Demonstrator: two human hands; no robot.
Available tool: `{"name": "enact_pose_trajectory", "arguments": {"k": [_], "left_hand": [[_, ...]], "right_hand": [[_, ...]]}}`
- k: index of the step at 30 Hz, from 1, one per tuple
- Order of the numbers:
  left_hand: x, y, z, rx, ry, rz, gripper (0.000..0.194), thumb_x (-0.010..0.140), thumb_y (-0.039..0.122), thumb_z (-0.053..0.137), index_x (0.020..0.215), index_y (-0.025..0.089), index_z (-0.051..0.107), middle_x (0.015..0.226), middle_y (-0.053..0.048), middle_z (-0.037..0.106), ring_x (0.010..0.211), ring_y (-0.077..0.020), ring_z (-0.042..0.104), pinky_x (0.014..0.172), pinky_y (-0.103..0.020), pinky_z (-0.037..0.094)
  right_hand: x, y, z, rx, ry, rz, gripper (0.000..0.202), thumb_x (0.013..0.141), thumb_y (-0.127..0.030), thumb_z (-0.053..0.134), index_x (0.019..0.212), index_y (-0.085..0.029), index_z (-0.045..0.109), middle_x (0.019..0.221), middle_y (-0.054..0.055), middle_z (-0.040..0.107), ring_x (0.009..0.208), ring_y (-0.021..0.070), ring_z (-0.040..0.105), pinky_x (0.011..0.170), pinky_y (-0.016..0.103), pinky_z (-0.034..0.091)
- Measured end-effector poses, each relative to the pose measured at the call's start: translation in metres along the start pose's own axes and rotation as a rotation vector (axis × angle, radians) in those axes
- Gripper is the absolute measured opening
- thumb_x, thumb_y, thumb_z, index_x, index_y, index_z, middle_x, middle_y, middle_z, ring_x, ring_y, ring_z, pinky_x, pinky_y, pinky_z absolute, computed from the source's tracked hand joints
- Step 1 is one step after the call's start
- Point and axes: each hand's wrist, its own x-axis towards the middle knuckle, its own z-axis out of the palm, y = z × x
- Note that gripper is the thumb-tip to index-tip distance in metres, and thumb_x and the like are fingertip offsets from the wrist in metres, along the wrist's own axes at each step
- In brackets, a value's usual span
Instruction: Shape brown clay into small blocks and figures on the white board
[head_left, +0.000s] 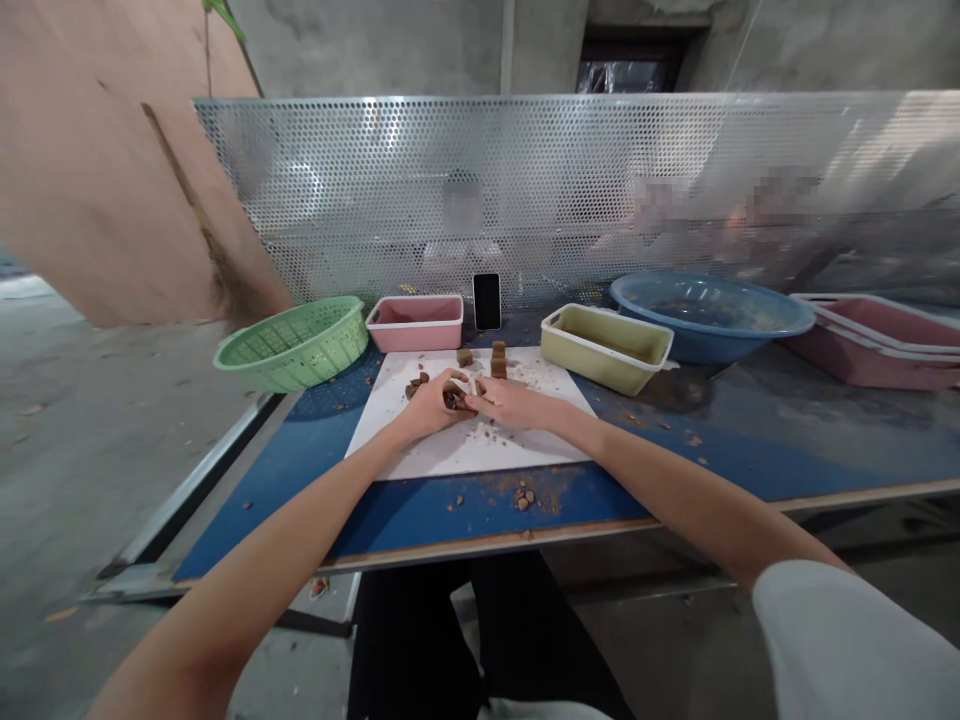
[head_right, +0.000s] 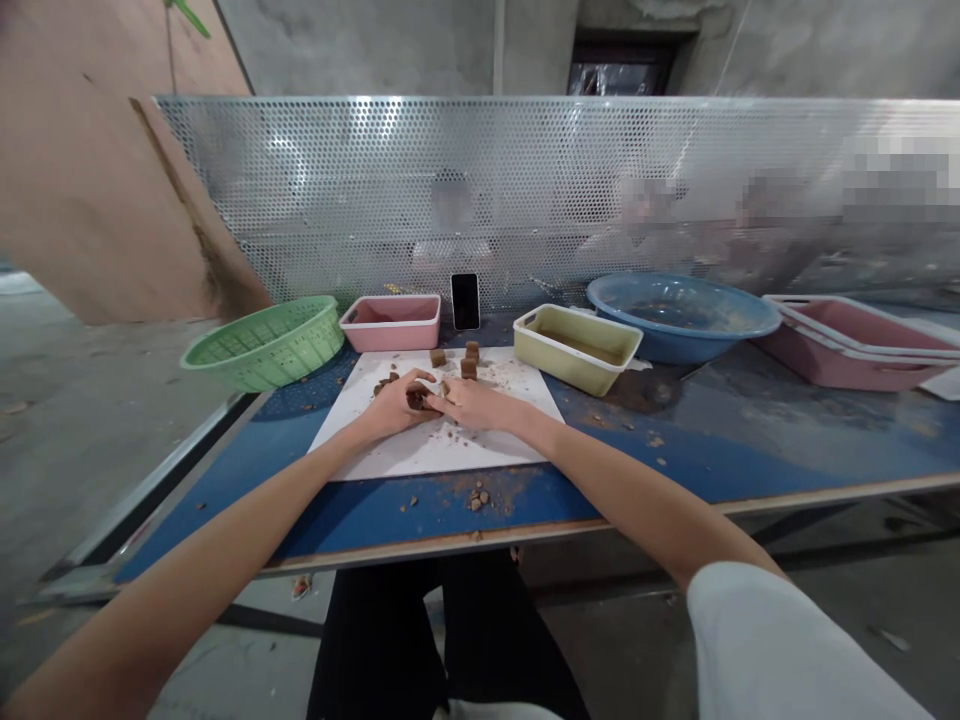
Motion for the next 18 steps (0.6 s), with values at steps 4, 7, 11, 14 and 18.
{"name": "enact_pose_trajectory", "arguments": {"k": [4,7,11,14,18], "left_hand": [[0.0,0.0,0.0,0.015,0.001,-0.018,0.057,0.074,0.04,0.084,0.119,0.022,0.054,0.095,-0.004,0.078,0.081,-0.0224,0.073,0.079,-0.036,0.056],[0.0,0.0,-0.001,0.033,0.006,-0.034,0.058,0.073,0.039,0.085,0.12,0.022,0.055,0.096,-0.005,0.078,0.082,-0.023,0.073,0.08,-0.036,0.056],[0.002,-0.004,-0.002,-0.021,-0.02,-0.039,0.061,0.072,0.039,0.085,0.122,0.022,0.055,0.097,-0.005,0.078,0.086,-0.0239,0.075,0.083,-0.037,0.056],[0.002,-0.005,-0.001,-0.034,-0.021,-0.054,0.062,0.071,0.039,0.086,0.122,0.022,0.055,0.1,-0.006,0.077,0.083,-0.0226,0.074,0.08,-0.036,0.057],[0.001,0.002,-0.001,-0.004,-0.014,-0.065,0.062,0.072,0.038,0.084,0.123,0.022,0.054,0.1,-0.005,0.075,0.074,-0.0188,0.07,0.073,-0.033,0.055]], "right_hand": [[-0.001,-0.001,0.0,-0.051,0.009,-0.003,0.049,0.108,-0.061,0.034,0.095,-0.02,0.058,0.095,0.011,0.068,0.085,0.0251,0.062,0.074,0.034,0.041],[-0.004,-0.002,-0.003,-0.088,0.062,-0.069,0.049,0.109,-0.057,0.034,0.086,-0.02,0.057,0.1,0.013,0.066,0.089,0.026,0.061,0.081,0.036,0.041],[-0.006,0.001,-0.01,-0.02,0.172,-0.081,0.041,0.111,-0.044,0.032,0.087,-0.02,0.055,0.099,0.011,0.064,0.089,0.0236,0.058,0.081,0.036,0.04],[-0.005,0.005,-0.01,0.031,0.209,-0.055,0.032,0.11,-0.041,0.033,0.092,-0.021,0.052,0.098,0.009,0.062,0.084,0.0219,0.055,0.078,0.035,0.04],[-0.002,0.009,-0.001,0.027,0.18,-0.099,0.025,0.108,-0.041,0.037,0.097,-0.022,0.049,0.1,0.009,0.061,0.087,0.0228,0.055,0.08,0.036,0.04]]}}
